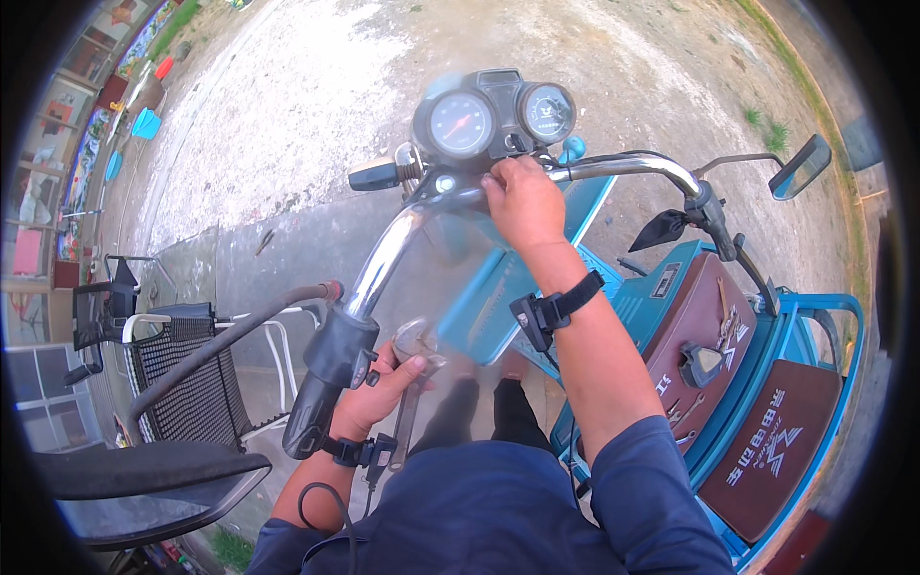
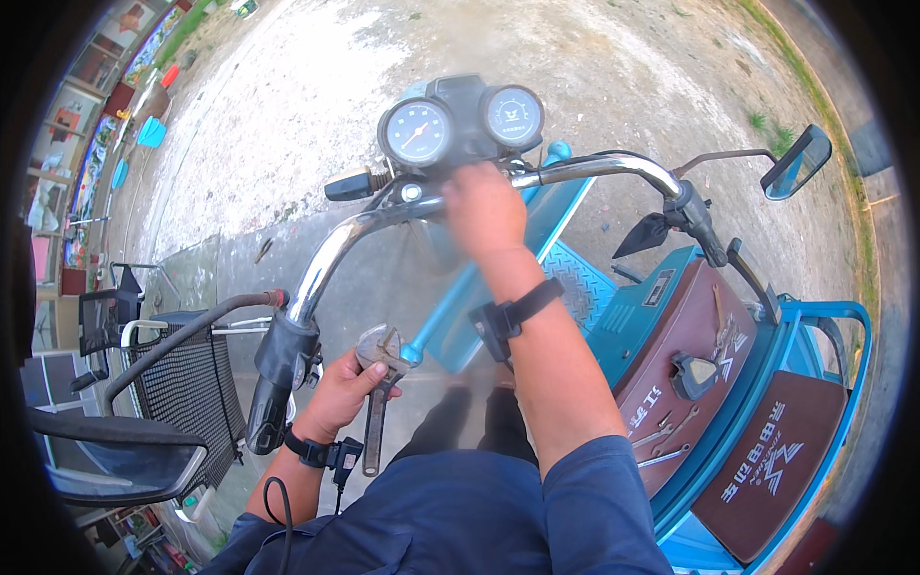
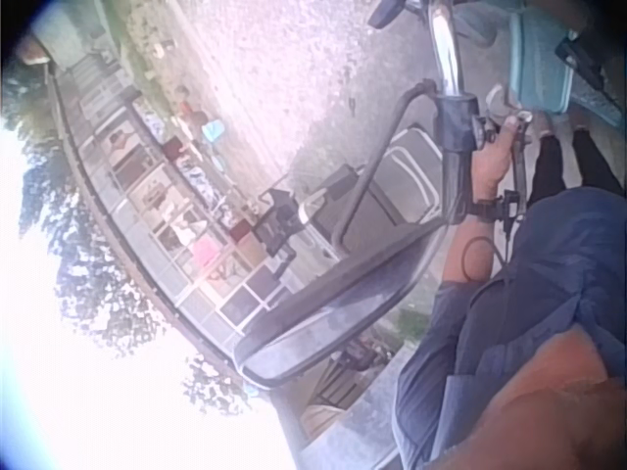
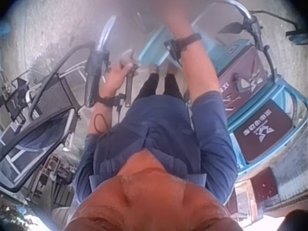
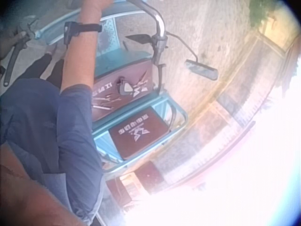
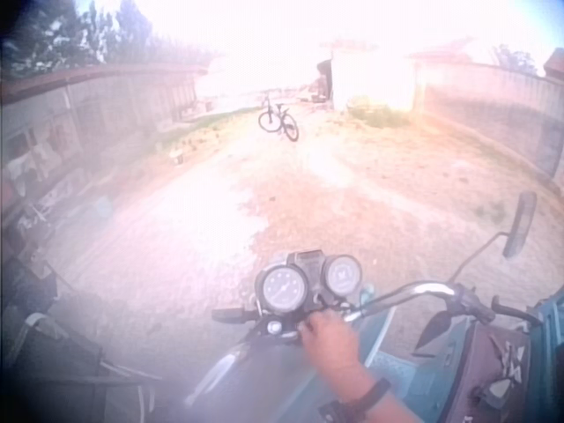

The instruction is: The person uses an adjustable wrench to loosen or tighten nuts on the front fork and handlebars of a blue electric tricycle.

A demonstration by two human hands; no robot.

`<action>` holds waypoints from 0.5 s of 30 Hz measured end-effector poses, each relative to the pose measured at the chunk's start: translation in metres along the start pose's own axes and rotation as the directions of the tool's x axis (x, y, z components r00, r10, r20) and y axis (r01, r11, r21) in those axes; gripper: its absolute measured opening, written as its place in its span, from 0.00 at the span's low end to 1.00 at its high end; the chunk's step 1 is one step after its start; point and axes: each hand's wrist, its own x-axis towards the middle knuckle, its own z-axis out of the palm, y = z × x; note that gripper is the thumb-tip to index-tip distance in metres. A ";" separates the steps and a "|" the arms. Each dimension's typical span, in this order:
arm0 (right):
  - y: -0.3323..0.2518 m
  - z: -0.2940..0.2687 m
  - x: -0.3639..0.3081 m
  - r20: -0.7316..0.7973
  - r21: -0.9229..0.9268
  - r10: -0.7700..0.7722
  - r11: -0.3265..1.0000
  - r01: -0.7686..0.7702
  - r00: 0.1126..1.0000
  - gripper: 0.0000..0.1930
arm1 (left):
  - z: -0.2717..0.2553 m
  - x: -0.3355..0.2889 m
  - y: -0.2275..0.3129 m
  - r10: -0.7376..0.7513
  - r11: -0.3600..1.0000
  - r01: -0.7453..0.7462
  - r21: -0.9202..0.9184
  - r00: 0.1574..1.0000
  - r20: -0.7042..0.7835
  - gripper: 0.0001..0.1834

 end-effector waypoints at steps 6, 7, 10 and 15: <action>-0.011 -0.008 -0.001 -0.031 0.047 0.015 0.999 -0.014 0.999 0.10 | -0.006 -0.001 0.001 -0.054 0.998 0.053 0.033 0.998 0.044 0.27; -0.013 -0.010 0.001 0.073 -0.045 0.137 0.990 -0.134 0.988 0.09 | -0.006 -0.002 0.000 -0.055 0.998 0.053 0.031 0.998 0.040 0.27; -0.002 -0.001 0.001 0.007 -0.049 0.014 0.999 -0.013 1.000 0.11 | -0.004 0.000 -0.003 -0.007 1.000 0.007 0.011 1.000 0.002 0.21; -0.016 -0.011 -0.001 -0.027 0.014 0.015 1.000 -0.015 1.000 0.12 | -0.011 0.001 -0.007 -0.040 0.999 0.039 0.035 0.999 0.036 0.27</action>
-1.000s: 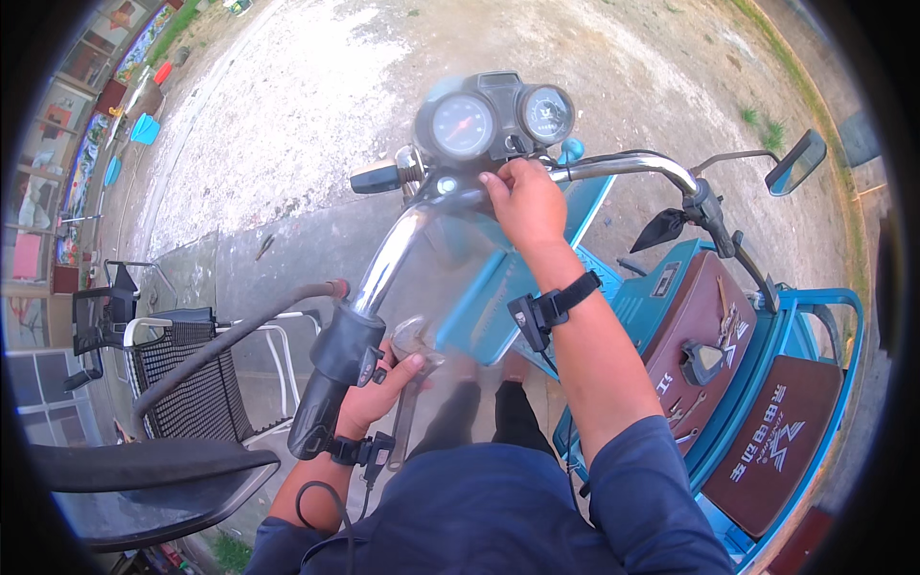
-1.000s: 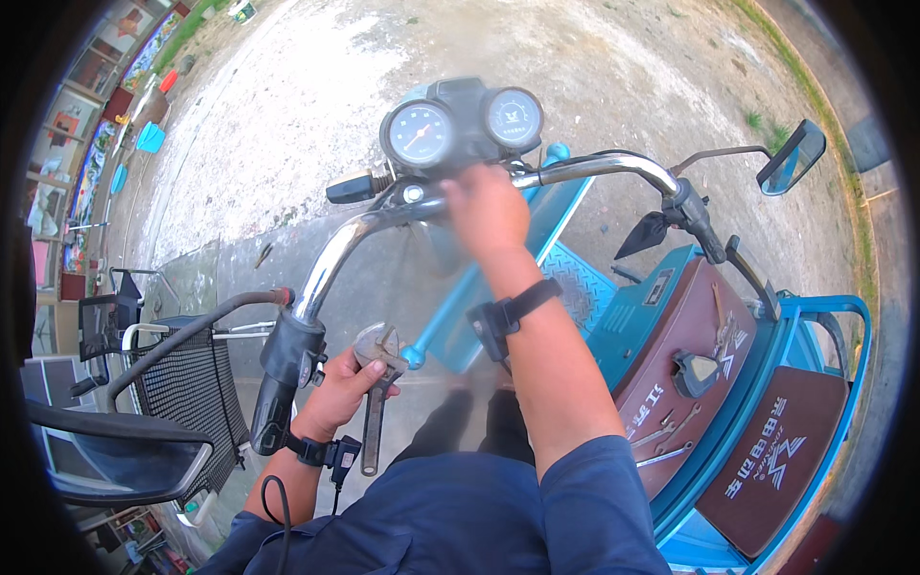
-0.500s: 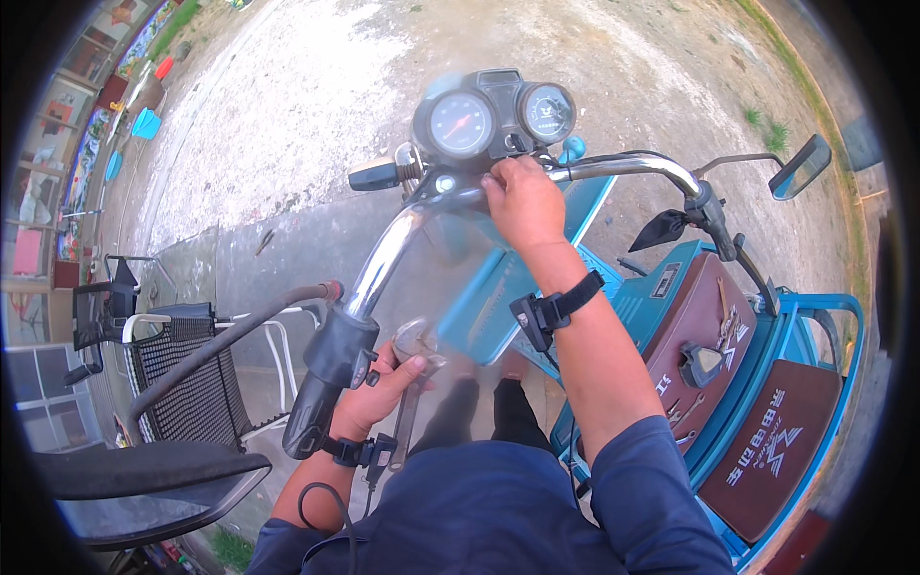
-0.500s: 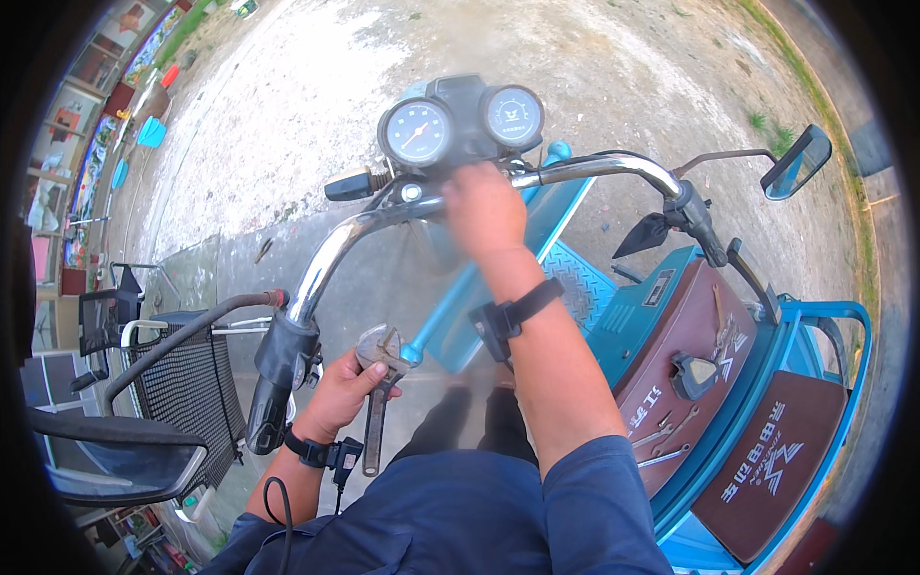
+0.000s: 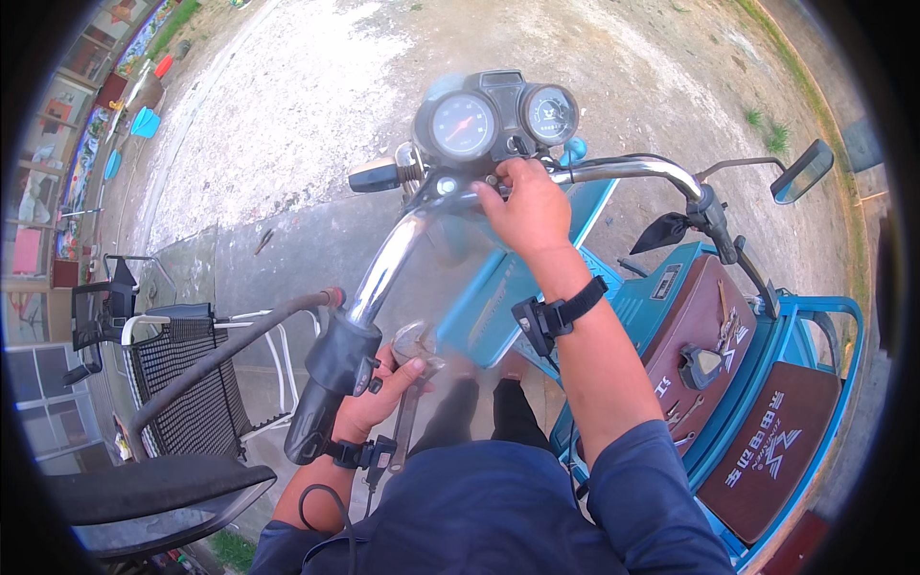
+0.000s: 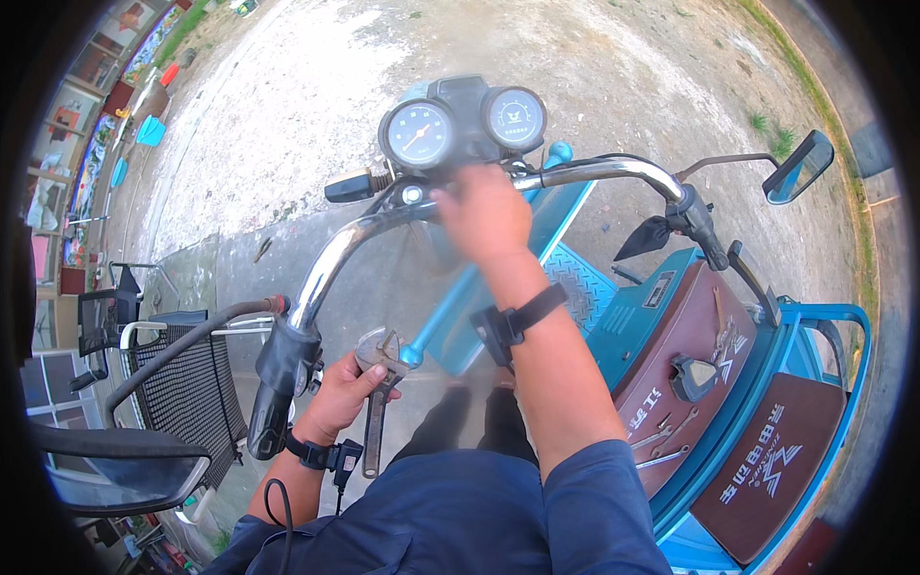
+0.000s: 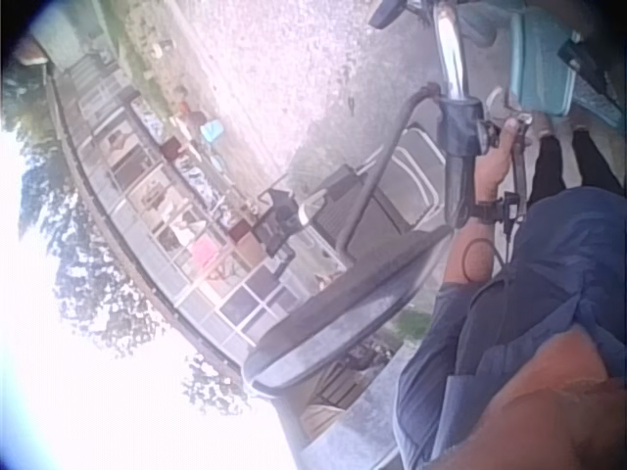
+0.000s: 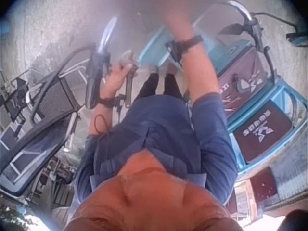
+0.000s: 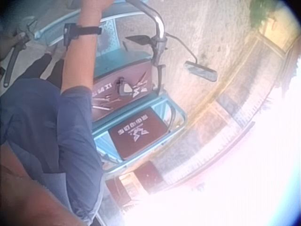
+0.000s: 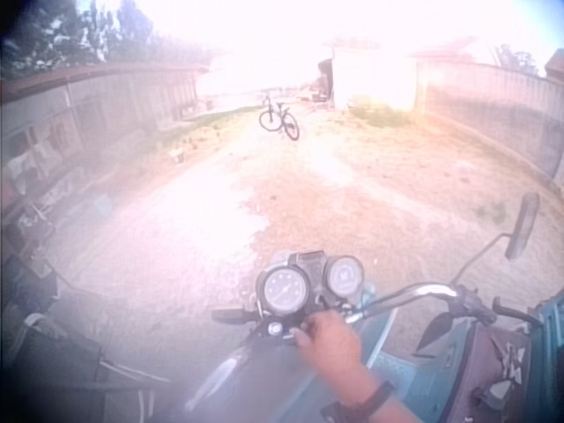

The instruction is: The person uses an adjustable wrench to loosen or tighten nuts on the front fork and handlebars of a blue electric tricycle.

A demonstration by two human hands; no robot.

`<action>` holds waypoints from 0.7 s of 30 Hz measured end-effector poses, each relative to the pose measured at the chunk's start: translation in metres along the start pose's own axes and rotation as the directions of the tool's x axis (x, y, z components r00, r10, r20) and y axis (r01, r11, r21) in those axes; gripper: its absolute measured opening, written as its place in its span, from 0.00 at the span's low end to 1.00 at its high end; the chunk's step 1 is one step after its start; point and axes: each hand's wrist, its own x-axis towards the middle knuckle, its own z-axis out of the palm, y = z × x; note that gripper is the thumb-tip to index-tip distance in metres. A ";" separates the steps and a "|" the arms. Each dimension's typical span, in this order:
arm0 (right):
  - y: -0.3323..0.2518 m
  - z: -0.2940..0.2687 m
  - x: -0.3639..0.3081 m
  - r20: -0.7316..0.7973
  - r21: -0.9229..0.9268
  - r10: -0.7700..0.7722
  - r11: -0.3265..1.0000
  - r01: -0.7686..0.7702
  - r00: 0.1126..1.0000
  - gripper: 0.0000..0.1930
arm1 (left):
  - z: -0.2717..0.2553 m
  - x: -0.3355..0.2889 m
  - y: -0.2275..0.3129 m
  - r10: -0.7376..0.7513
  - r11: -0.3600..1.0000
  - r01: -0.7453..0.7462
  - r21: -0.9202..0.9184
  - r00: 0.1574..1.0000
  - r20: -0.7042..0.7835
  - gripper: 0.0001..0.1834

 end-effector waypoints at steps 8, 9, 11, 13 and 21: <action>0.010 0.010 0.002 -0.010 -0.010 -0.102 0.995 0.102 0.995 0.11 | 0.003 0.002 0.002 0.027 1.000 -0.027 -0.013 1.000 0.004 0.25; 0.003 0.005 -0.001 -0.004 -0.010 -0.027 1.000 0.027 1.000 0.11 | 0.003 0.002 0.001 0.055 0.998 -0.055 -0.029 0.998 -0.011 0.22; -0.003 0.000 0.000 0.001 -0.012 0.048 0.999 -0.048 0.999 0.11 | 0.000 0.003 -0.002 0.062 0.998 -0.062 -0.021 0.998 -0.013 0.22; -0.001 -0.002 0.005 0.150 -0.147 0.135 0.983 -0.113 0.979 0.11 | 0.000 0.003 -0.004 0.069 0.998 -0.070 -0.012 0.998 -0.010 0.23; 0.000 -0.001 0.003 0.016 -0.051 0.030 0.998 -0.029 0.999 0.12 | -0.002 0.002 0.000 0.046 0.999 -0.046 -0.020 0.999 -0.004 0.22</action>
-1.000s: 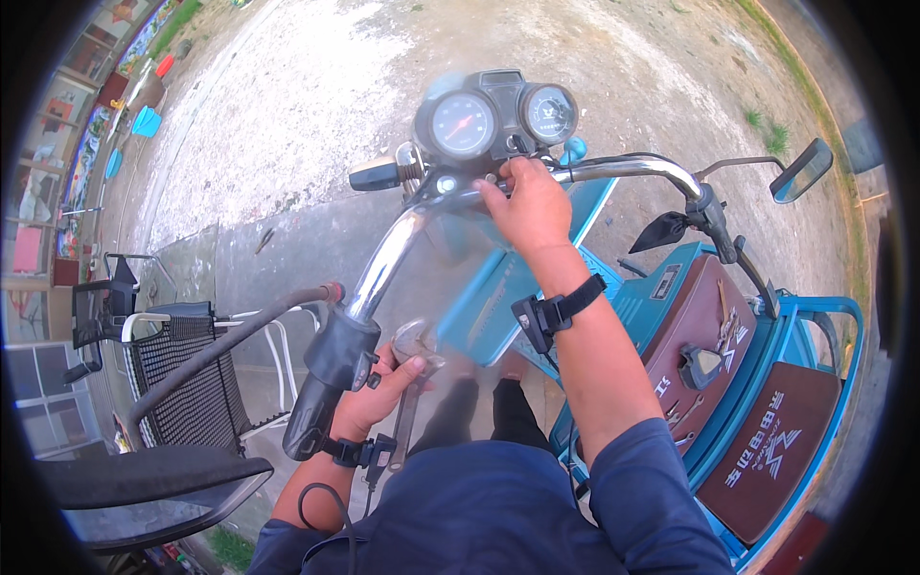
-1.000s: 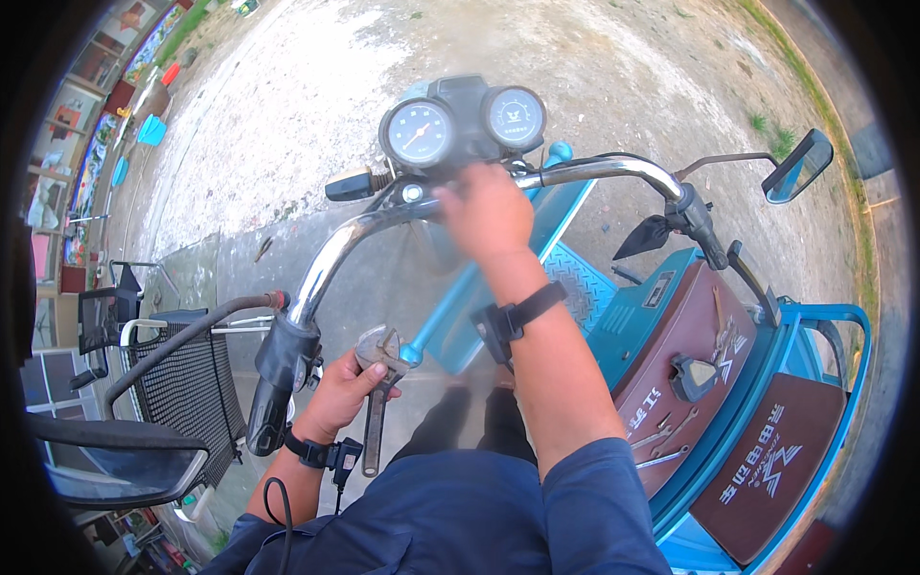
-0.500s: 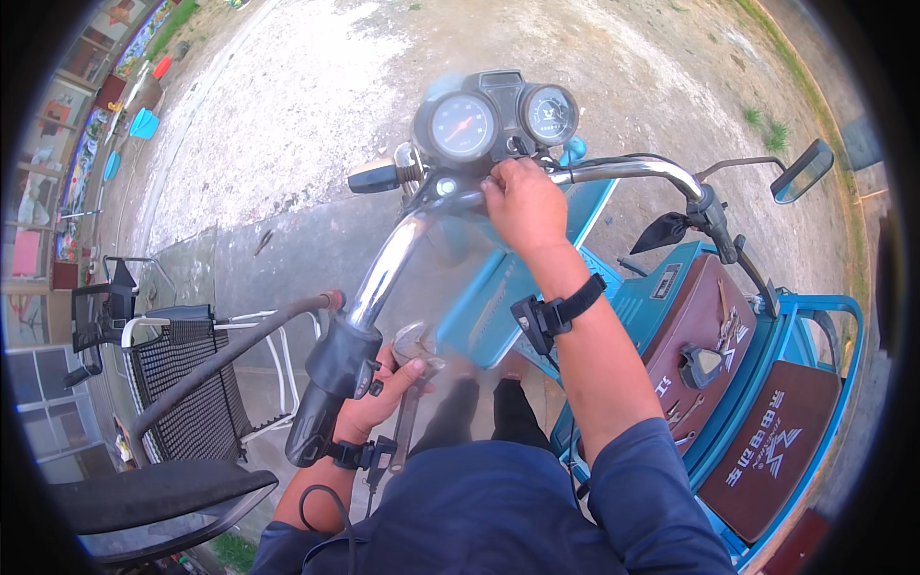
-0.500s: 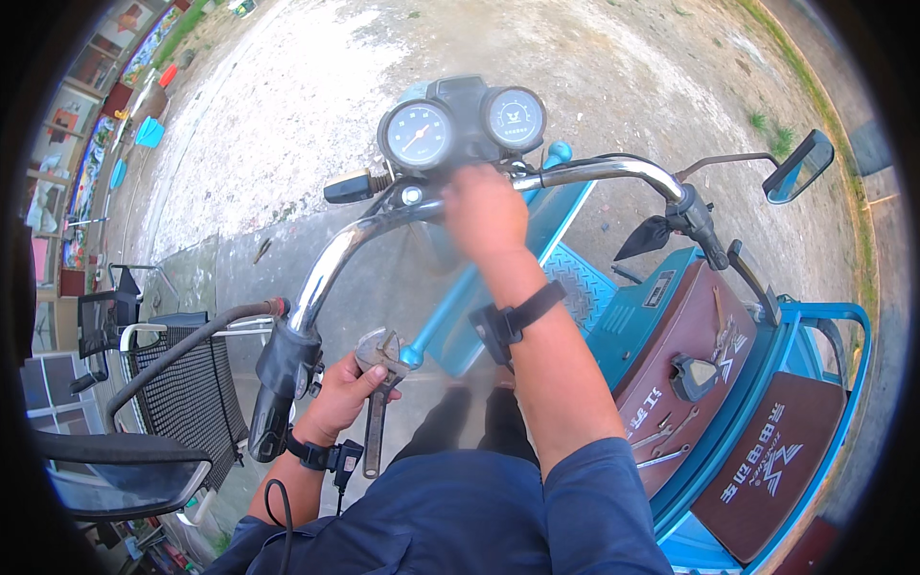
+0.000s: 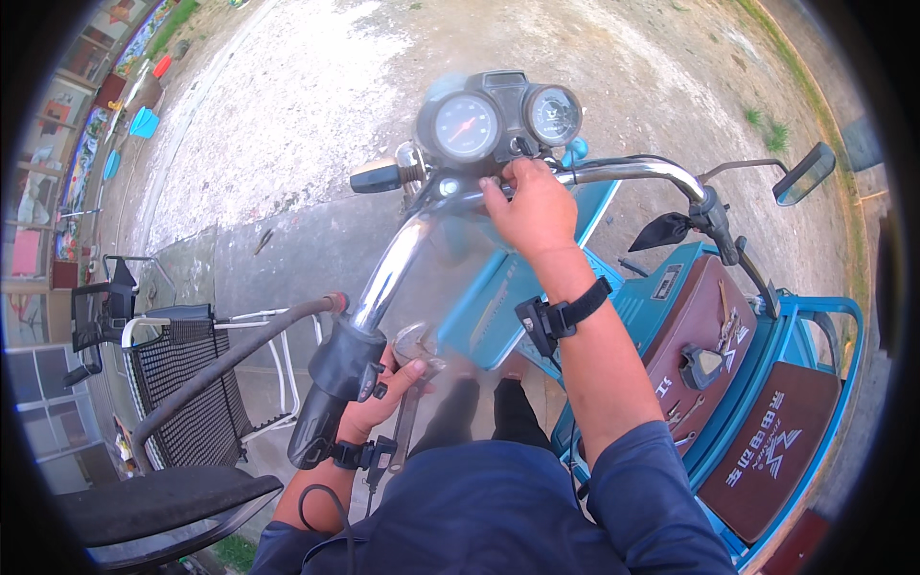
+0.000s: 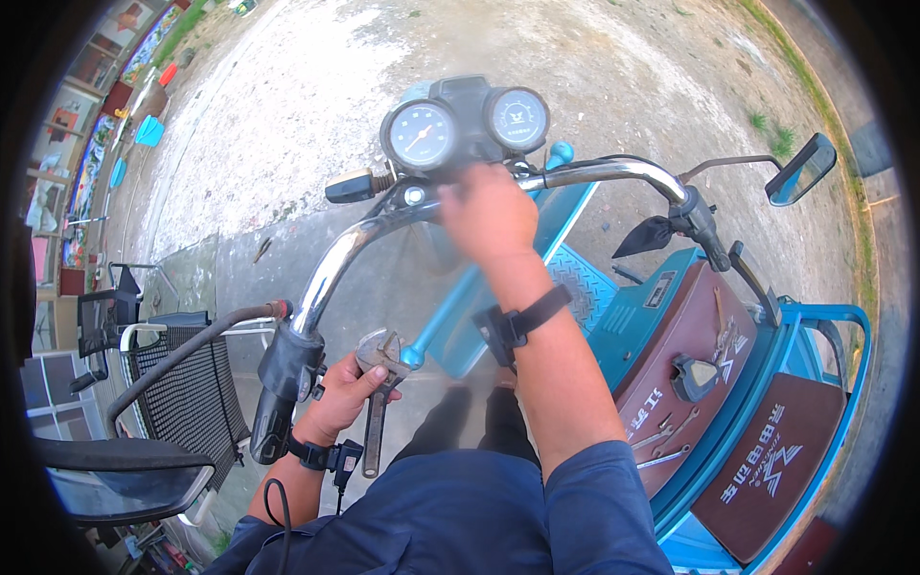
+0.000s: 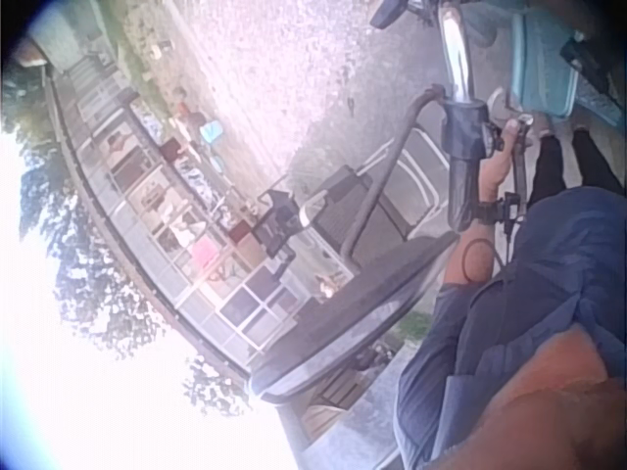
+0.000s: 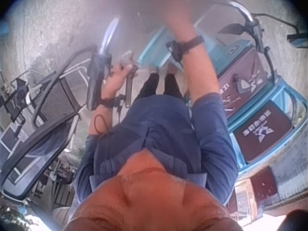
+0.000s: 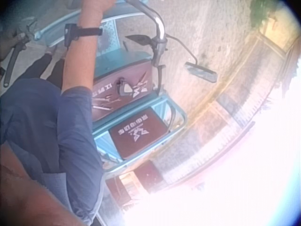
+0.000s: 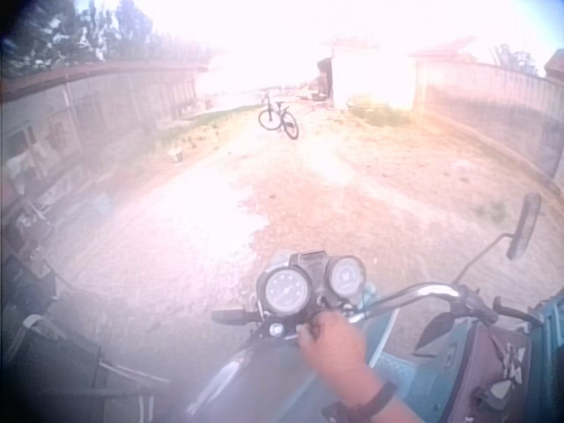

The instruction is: The person uses an adjustable wrench to loosen or tighten nuts on the front fork and handlebars of a blue electric tricycle.

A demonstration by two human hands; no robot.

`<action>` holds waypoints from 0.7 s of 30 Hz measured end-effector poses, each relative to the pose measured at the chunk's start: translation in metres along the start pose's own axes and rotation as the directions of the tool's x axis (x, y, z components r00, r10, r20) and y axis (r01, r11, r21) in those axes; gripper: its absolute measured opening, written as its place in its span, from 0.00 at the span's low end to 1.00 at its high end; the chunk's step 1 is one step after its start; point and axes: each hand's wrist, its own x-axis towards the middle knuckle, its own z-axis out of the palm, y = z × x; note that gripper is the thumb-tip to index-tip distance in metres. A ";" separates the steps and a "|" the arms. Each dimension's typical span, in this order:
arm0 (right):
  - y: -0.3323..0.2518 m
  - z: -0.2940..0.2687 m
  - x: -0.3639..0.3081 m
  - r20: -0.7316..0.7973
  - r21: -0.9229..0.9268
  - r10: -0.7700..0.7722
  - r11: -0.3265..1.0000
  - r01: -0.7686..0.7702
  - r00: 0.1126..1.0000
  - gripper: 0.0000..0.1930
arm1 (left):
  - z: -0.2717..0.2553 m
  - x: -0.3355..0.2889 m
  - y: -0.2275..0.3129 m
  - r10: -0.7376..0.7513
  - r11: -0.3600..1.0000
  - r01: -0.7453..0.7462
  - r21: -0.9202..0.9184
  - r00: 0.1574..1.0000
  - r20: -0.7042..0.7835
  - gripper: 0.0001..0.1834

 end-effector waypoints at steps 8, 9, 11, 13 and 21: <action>0.015 0.013 0.001 0.004 -0.050 -0.080 0.995 0.080 0.997 0.15 | 0.002 0.000 0.003 0.005 1.000 -0.006 0.014 1.000 0.006 0.23; 0.014 0.013 -0.001 -0.044 0.005 -0.122 0.993 0.122 0.992 0.14 | 0.001 0.000 0.003 -0.013 0.999 0.013 0.031 1.000 0.004 0.23; 0.007 0.007 -0.002 -0.093 0.061 -0.161 0.984 0.167 0.983 0.14 | -0.001 -0.001 0.003 -0.020 0.999 0.020 0.045 1.000 0.009 0.22; -0.005 -0.004 -0.002 0.131 -0.053 0.105 0.994 -0.099 0.986 0.10 | -0.003 -0.002 0.002 -0.027 0.998 0.027 0.059 1.000 0.009 0.22; 0.012 0.012 -0.002 -0.025 -0.001 -0.100 0.995 0.100 0.995 0.14 | 0.003 -0.001 0.003 0.013 1.000 -0.013 0.020 1.000 -0.010 0.22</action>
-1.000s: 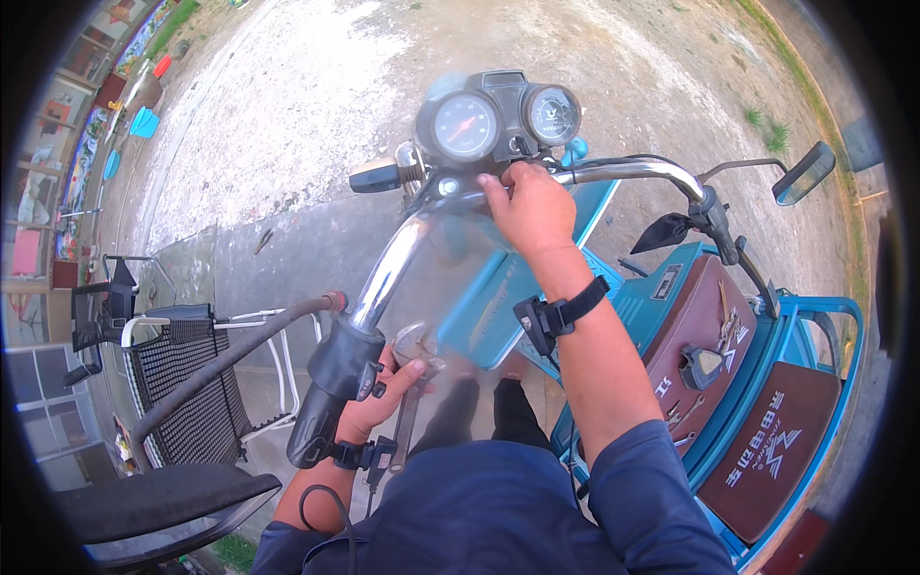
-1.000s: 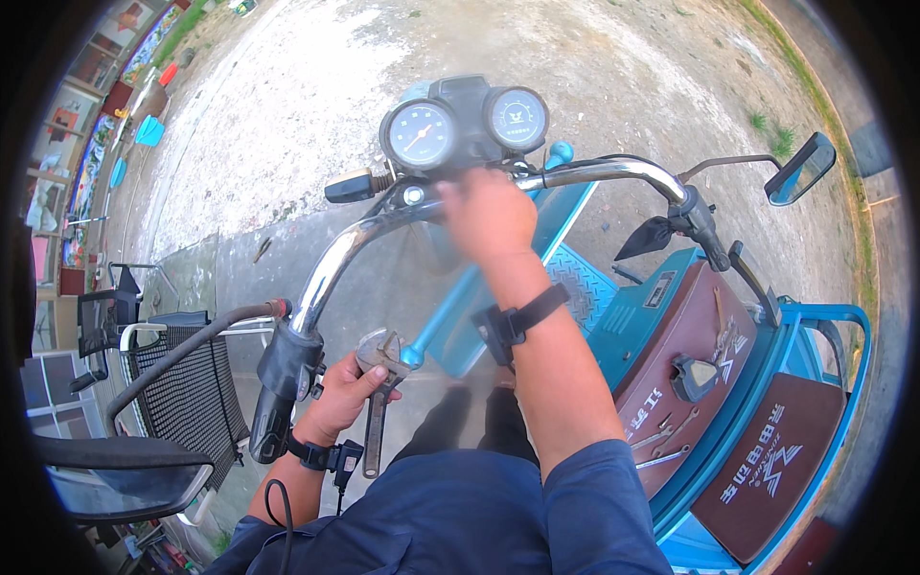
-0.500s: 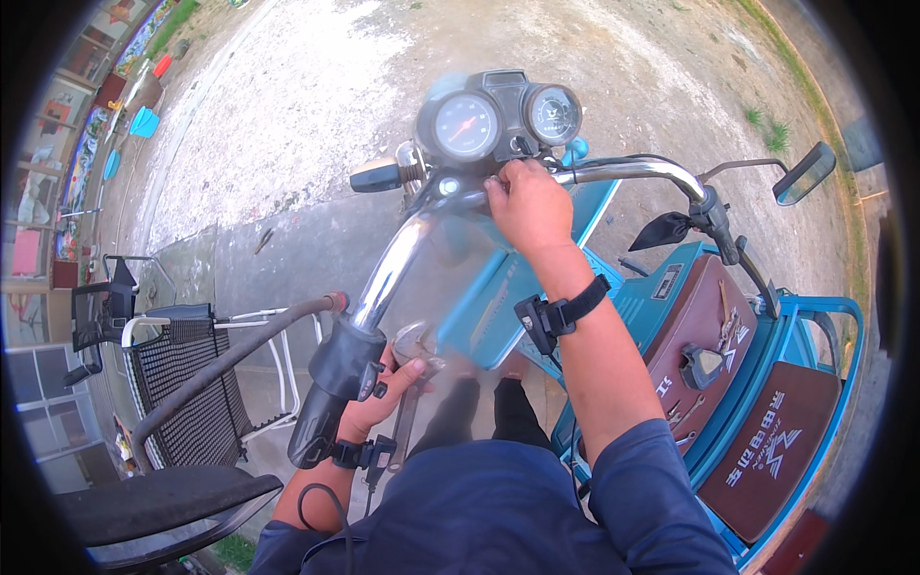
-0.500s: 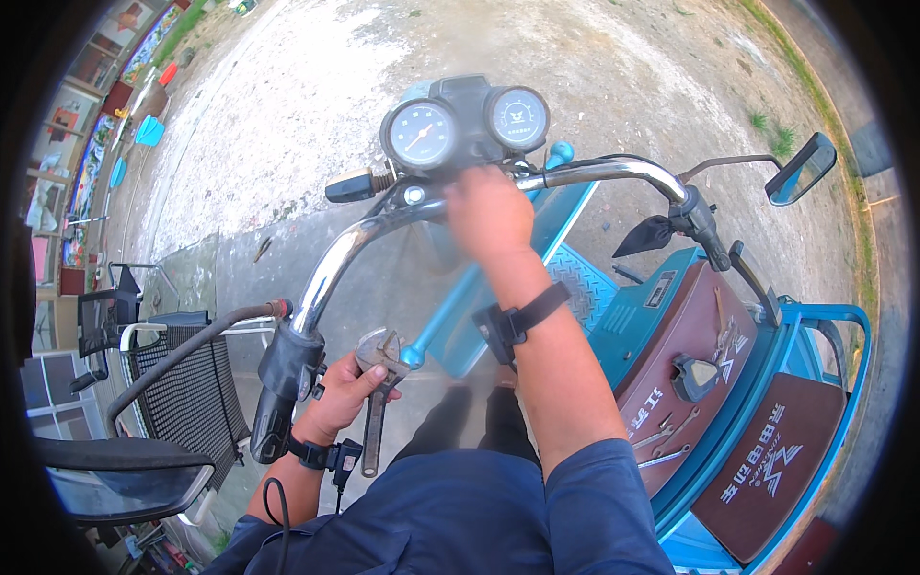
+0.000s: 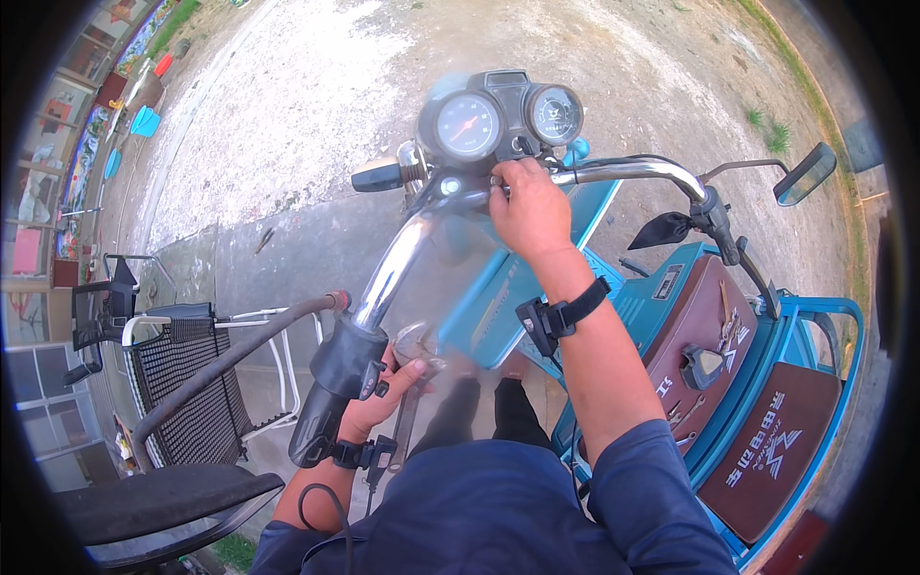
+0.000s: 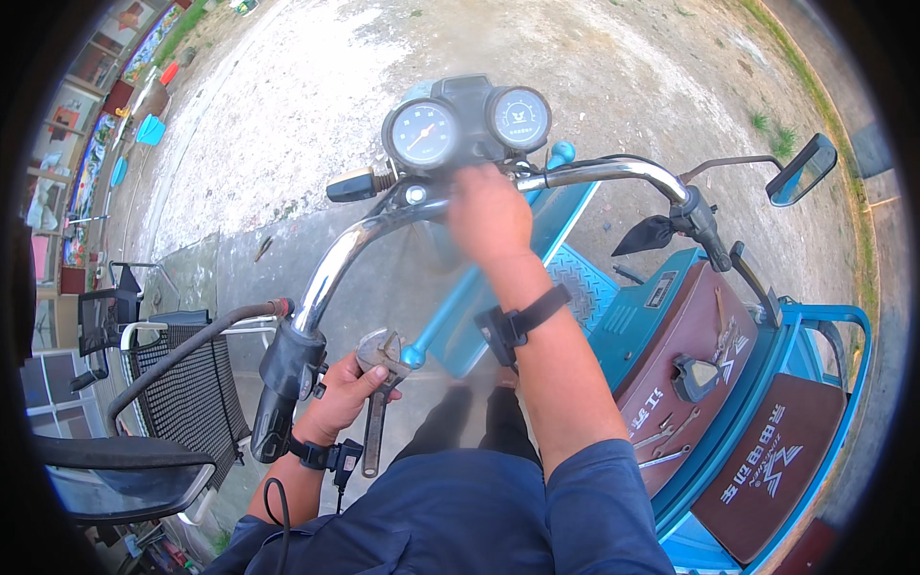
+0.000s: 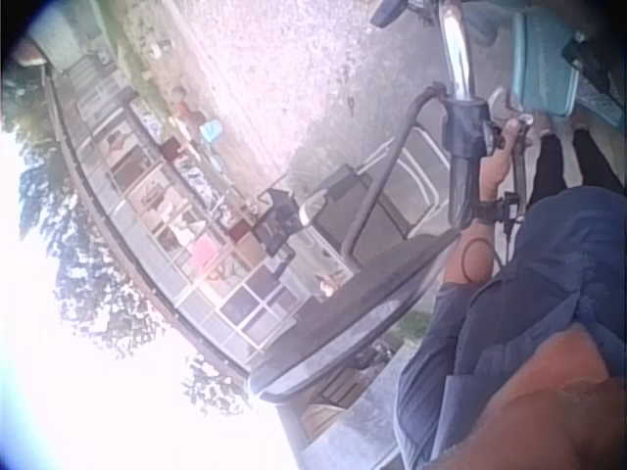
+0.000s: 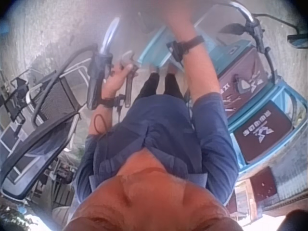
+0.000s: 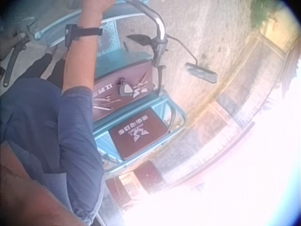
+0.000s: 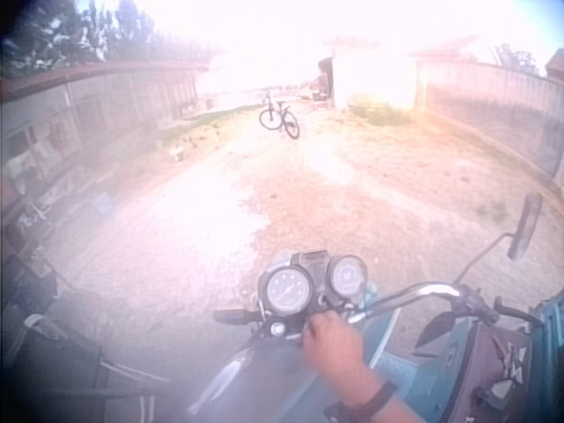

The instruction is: The person uses an adjustable wrench to loosen or tighten nuts on the front fork and handlebars of a blue electric tricycle.

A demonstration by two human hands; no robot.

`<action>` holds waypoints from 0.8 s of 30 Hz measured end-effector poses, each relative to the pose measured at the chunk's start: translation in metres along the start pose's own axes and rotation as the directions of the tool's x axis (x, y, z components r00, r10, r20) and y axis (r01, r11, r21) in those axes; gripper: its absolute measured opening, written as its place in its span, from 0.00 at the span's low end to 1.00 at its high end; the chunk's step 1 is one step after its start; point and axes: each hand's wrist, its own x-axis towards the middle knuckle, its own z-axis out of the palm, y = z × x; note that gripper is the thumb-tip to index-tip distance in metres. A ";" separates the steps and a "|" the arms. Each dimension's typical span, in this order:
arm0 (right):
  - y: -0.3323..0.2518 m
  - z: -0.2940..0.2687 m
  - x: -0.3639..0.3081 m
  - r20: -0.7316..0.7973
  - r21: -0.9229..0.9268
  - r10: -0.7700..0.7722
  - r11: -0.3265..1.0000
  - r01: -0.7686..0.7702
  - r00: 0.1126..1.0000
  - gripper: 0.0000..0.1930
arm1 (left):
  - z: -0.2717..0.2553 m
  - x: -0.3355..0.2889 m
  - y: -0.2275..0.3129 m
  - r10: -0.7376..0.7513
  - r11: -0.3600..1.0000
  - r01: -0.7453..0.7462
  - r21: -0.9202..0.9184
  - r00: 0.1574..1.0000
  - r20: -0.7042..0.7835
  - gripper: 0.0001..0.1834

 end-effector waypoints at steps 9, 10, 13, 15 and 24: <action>0.000 0.000 0.003 0.074 -0.064 0.065 0.996 -0.061 0.995 0.12 | -0.003 -0.002 -0.008 -0.010 1.000 0.010 -0.016 1.000 0.008 0.20; 0.004 0.003 0.002 0.006 -0.042 -0.018 0.999 0.018 1.000 0.14 | -0.002 -0.002 -0.007 -0.011 1.000 0.011 -0.015 1.000 0.010 0.20; 0.001 0.002 0.000 -0.098 0.053 -0.061 0.996 0.067 0.993 0.14 | 0.000 -0.001 -0.006 -0.017 0.999 0.017 -0.030 1.000 0.003 0.20; -0.010 -0.008 0.001 -0.006 0.016 0.040 0.999 -0.040 0.999 0.12 | -0.002 -0.003 -0.007 -0.009 0.999 0.009 -0.036 1.000 0.004 0.20; 0.010 0.000 0.005 -0.044 0.050 -0.098 0.994 0.100 0.994 0.12 | 0.002 -0.005 -0.002 -0.034 0.999 0.034 -0.035 0.999 -0.017 0.21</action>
